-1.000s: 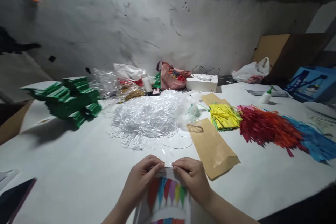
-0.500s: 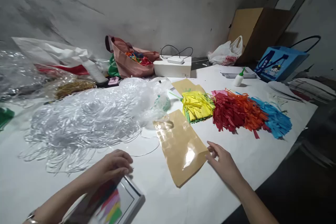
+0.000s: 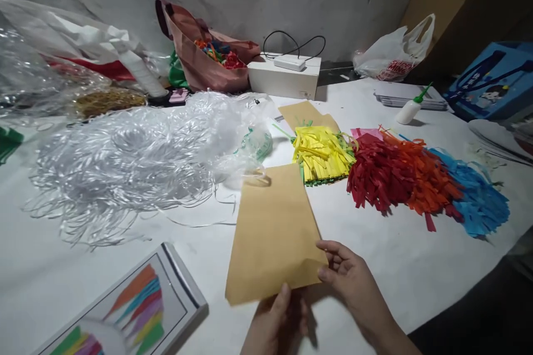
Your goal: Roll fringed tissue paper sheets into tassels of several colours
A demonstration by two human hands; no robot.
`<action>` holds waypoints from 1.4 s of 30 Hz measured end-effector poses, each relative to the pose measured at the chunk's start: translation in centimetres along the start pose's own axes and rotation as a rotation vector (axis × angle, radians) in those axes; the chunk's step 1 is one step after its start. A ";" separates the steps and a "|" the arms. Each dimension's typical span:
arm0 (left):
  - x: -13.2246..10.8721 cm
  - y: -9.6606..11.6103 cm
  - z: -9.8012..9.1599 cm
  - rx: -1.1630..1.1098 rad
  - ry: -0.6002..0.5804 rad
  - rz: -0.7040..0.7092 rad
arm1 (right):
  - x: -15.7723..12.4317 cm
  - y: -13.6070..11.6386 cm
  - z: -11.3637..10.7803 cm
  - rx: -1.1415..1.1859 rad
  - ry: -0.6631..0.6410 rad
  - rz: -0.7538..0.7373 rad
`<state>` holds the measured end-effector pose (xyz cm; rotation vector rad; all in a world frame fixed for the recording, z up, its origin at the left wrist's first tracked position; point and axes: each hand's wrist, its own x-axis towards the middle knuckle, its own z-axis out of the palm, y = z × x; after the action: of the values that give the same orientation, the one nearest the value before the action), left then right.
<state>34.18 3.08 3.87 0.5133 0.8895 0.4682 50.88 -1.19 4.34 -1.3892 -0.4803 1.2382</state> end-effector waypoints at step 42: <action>1.3 1.7 0.2 0.287 0.119 0.094 | -1.2 -1.5 0.6 -1.001 -0.007 -1.167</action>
<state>34.81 5.17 4.21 0.7985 1.0572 0.4630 50.45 -1.54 6.30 -1.4412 -1.7555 -0.0345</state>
